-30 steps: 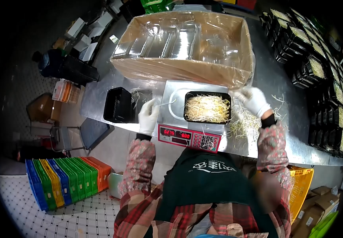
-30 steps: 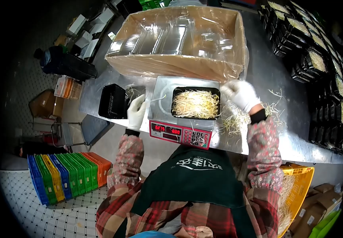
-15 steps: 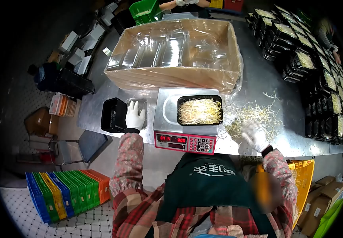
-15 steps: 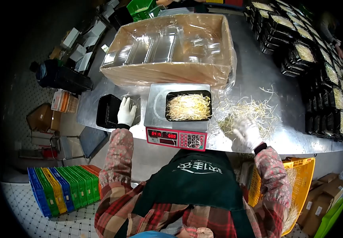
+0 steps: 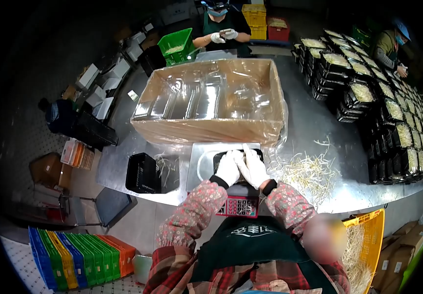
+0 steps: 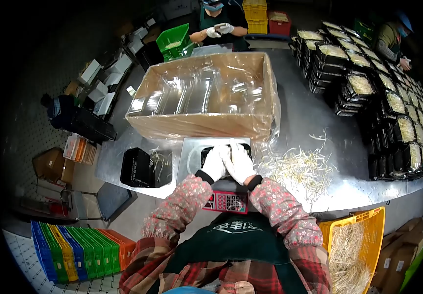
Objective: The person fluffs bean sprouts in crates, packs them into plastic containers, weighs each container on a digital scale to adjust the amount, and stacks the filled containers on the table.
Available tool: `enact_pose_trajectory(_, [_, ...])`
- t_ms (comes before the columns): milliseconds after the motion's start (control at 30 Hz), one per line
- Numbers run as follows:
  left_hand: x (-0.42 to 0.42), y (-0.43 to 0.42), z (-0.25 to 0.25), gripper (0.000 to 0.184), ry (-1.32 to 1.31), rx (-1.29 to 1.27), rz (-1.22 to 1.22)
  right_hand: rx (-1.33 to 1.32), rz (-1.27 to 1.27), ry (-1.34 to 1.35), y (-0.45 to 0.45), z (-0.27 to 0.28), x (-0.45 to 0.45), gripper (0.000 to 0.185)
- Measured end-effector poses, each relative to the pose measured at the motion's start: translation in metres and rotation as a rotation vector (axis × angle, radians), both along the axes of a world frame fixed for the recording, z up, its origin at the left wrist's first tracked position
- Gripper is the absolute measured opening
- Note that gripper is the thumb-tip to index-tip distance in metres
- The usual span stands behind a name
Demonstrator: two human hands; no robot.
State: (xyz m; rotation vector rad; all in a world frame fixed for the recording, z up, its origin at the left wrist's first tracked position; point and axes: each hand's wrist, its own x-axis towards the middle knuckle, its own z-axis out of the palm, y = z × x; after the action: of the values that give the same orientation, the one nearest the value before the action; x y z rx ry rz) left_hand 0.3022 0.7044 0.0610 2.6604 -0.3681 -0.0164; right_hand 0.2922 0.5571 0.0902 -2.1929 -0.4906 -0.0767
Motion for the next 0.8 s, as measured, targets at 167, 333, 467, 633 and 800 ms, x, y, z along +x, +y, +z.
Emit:
enact_pose_trajectory(167, [-0.022,0.004,0.05,0.021,-0.383,-0.197,0.005,0.152,0.11,-0.1,-0.032,0.073,0.051,0.039])
enact_pose_trajectory(333, [-0.041,0.026,0.103,0.025,-0.363,-0.493,0.212,-0.228,-0.135,-0.261,-0.057,0.047,0.191,0.032])
enact_pose_trajectory(467, [-0.06,0.051,0.119,0.023,-0.414,-0.891,0.284,-0.33,0.096,0.231,-0.064,0.037,0.224,0.032])
enact_pose_trajectory(633, [-0.083,0.09,0.132,0.027,-0.281,-1.205,0.515,0.025,0.062,-0.113,-0.078,0.083,0.212,0.019])
enact_pose_trajectory(800, [-0.071,0.066,0.165,0.068,-0.016,-1.622,0.198,0.094,0.145,-0.825,-0.031,0.19,0.099,0.014])
